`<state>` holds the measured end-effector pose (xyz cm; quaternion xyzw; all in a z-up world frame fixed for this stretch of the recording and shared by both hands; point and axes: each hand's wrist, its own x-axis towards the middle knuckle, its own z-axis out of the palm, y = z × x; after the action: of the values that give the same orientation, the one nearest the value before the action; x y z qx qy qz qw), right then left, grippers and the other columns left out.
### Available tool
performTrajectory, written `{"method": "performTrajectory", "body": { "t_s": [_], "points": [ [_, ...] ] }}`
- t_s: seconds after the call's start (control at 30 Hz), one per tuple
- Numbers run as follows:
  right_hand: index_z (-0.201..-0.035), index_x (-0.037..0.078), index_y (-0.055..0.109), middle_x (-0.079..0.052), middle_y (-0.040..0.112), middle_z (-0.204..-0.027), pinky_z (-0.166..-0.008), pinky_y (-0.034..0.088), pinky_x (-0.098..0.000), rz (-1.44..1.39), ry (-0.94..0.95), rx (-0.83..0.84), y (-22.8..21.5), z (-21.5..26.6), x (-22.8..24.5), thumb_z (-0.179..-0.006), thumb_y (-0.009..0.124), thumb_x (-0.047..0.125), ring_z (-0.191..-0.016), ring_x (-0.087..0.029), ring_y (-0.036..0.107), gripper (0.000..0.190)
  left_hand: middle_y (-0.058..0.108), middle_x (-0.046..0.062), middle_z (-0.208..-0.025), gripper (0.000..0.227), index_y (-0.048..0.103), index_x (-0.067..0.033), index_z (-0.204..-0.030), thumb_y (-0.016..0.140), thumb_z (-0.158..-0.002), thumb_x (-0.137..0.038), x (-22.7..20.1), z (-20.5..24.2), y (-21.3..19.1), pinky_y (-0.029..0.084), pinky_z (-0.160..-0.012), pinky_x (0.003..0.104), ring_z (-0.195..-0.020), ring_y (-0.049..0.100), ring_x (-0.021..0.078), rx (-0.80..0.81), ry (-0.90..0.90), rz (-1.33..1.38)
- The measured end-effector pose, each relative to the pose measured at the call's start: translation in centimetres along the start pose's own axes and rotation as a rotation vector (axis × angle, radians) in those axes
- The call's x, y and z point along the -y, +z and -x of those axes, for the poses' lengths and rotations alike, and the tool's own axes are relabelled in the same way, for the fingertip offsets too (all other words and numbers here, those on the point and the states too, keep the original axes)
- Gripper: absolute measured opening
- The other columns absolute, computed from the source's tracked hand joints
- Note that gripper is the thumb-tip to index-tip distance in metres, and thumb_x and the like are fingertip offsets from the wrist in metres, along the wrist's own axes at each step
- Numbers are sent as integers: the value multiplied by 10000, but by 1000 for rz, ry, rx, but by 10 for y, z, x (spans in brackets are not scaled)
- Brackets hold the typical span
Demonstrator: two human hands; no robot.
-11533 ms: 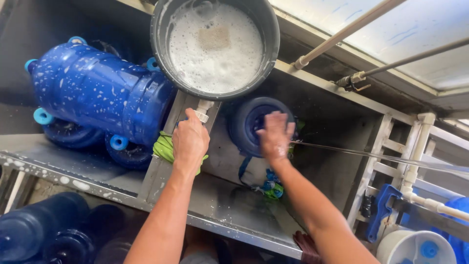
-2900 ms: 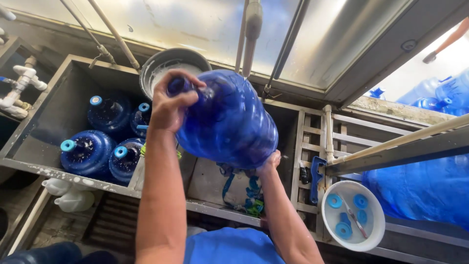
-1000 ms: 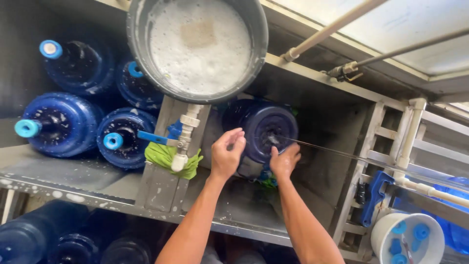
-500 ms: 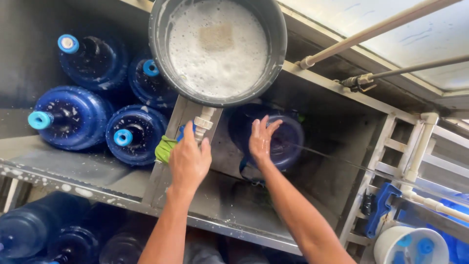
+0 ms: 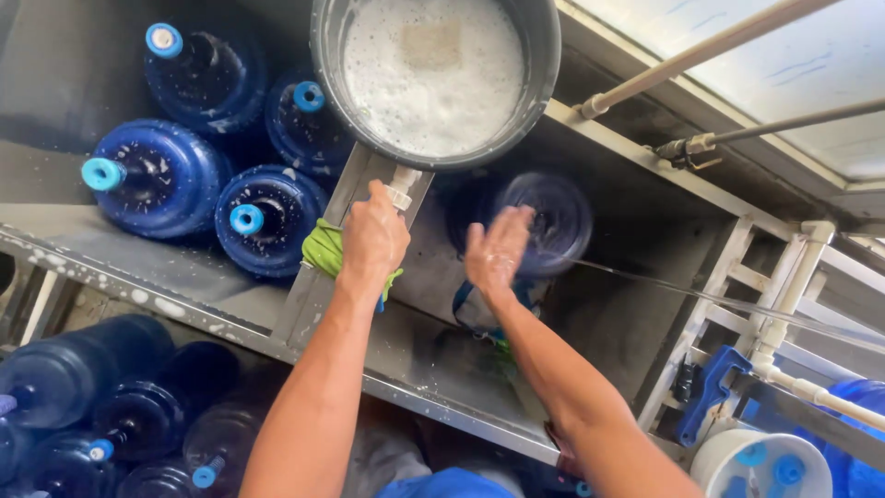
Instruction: The person scrubs the exterior of large blue water jugs with a soapy sponge, rinses them under a tap, and places them on a metal rack. They repeat this process for multiple jugs, handling them one at a time.
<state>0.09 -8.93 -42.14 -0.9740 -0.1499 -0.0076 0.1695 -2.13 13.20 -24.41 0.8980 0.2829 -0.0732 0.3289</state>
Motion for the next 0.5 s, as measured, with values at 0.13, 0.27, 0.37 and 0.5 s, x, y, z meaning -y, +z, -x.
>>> {"method": "performTrajectory", "body": {
  "t_s": [0.13,0.27,0.37,0.5],
  "points": [
    [-1524,21,426,-280,301,-1606,-1180,186,-665,90,-454,322,-69,-51,-6,-993,531,393,-1494,-458,245,657,680,365,-920,376,487,70,-1116,707,-875,-118,-3,-4,-5,557,-843,538,-930,683,516,40,28,-28],
    [-1530,-80,389,-261,324,-1632,-1232,196,-648,229,-19,153,-30,-53,-73,-1036,542,422,-1551,-462,246,721,672,377,-937,362,496,55,-1113,707,-892,-140,-8,-3,-6,557,-853,533,-952,676,520,54,-4,-74],
    [-1532,-91,389,-326,318,-1611,-1180,171,-647,301,88,-135,17,-37,-76,-1042,560,416,-1493,-517,225,726,667,382,-950,391,486,63,-1125,720,-889,-144,-10,-5,-8,549,-852,534,-959,671,524,76,-23,-84],
    [-1557,33,425,-207,366,-1649,-1260,173,-635,43,-319,109,-31,-47,-40,-1050,550,387,-1569,-417,249,630,667,379,-975,415,502,71,-1118,746,-881,-167,-4,-9,-7,568,-845,516,-969,677,516,49,16,-117]
  ]
}}
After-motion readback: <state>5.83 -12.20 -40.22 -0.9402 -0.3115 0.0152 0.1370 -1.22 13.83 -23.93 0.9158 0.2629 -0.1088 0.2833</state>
